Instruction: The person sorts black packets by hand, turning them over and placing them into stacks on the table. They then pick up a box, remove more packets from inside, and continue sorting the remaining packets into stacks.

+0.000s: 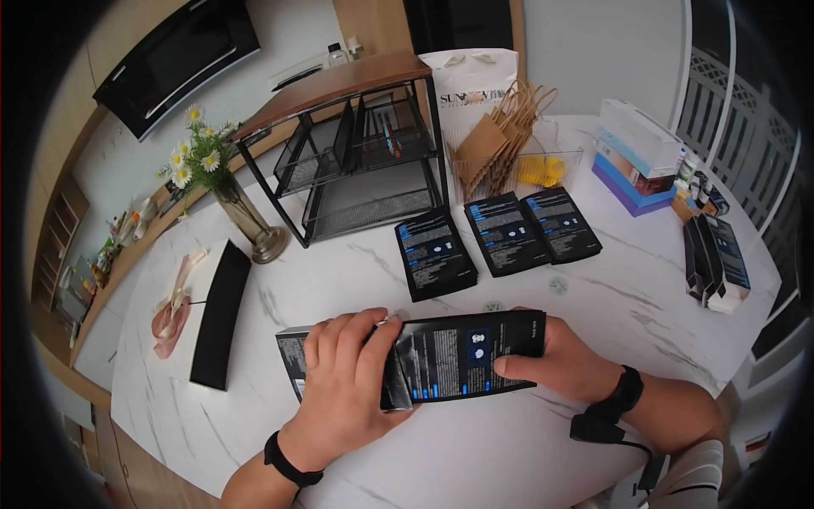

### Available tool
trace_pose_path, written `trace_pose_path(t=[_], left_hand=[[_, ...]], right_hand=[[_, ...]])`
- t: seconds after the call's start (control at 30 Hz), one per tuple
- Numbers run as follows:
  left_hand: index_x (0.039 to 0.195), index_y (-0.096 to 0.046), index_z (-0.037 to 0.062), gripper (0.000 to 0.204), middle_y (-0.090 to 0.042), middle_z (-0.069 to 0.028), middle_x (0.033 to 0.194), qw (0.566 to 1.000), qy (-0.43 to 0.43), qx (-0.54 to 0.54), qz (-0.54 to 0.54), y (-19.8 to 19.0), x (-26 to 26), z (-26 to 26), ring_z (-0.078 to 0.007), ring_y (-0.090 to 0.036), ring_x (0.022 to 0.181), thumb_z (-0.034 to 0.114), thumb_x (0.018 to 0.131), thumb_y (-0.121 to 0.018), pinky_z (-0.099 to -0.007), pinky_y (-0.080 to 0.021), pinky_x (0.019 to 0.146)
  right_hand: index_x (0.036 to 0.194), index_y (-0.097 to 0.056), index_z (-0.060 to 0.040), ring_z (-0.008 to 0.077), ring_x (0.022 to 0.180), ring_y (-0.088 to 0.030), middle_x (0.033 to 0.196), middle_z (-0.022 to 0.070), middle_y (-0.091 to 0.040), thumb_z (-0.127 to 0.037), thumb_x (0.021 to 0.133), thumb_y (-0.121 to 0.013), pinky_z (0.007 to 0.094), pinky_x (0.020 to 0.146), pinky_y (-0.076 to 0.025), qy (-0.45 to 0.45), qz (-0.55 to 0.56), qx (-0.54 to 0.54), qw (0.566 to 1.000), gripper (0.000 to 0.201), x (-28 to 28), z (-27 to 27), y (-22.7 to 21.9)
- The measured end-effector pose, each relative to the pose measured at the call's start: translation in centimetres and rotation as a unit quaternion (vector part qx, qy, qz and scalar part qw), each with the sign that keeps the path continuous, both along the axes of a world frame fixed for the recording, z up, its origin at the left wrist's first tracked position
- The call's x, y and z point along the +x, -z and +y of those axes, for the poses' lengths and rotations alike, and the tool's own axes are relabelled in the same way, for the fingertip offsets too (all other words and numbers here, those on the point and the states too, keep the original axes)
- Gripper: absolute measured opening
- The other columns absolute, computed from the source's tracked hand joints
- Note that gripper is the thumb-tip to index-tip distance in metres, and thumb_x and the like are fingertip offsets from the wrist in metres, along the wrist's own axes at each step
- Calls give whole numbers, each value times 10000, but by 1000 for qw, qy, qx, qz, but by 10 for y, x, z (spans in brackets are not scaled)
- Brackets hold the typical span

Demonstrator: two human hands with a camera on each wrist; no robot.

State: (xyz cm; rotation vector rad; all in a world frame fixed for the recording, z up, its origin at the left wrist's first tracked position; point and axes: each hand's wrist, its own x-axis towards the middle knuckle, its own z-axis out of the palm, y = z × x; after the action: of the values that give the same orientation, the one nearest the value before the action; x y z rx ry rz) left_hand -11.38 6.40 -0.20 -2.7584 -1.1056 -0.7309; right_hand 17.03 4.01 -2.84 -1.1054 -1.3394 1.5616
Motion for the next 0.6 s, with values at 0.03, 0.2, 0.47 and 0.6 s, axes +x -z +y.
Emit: trace_pose_path(t=[0.03,0.2,0.47,0.6], left_hand=[[1400,-451,44,1030,-501,-177,1359,1000,2,1,1,1,1,-1,-387,-483,1238,231,529,-968,-519,-336,1042],[1415,-455,43,1036,-504,-177,1368,999,36,17,27,5,15,-11,-377,-483,1245,285,547,-967,-547,-332,1050],[1395,-491,11,823,-559,-173,1375,999,-19,32,-12,-16,6,-9,-367,-518,1278,432,775,-831,-588,-221,1169],[1253,-597,4,348,-647,-135,1214,972,-124,32,-196,-2,-21,21,-292,-598,1142,223,986,-648,-434,-411,1064]], right_hand=[[1276,-579,37,99,951,-633,1098,55,-675,-76,916,-723,276,842,-549,-3,-4,-3,1000,404,0,-1,0],[1266,-581,38,105,964,-630,1082,63,-672,-84,922,-722,278,851,-547,-13,7,19,1000,391,-7,-3,8],[1197,-630,11,107,961,-617,1075,38,-667,-55,898,-707,284,885,-508,53,-92,181,978,316,-5,-2,14],[1176,-643,7,119,971,-613,1055,33,-661,-53,893,-701,291,931,-488,78,-103,196,972,295,3,8,15]])
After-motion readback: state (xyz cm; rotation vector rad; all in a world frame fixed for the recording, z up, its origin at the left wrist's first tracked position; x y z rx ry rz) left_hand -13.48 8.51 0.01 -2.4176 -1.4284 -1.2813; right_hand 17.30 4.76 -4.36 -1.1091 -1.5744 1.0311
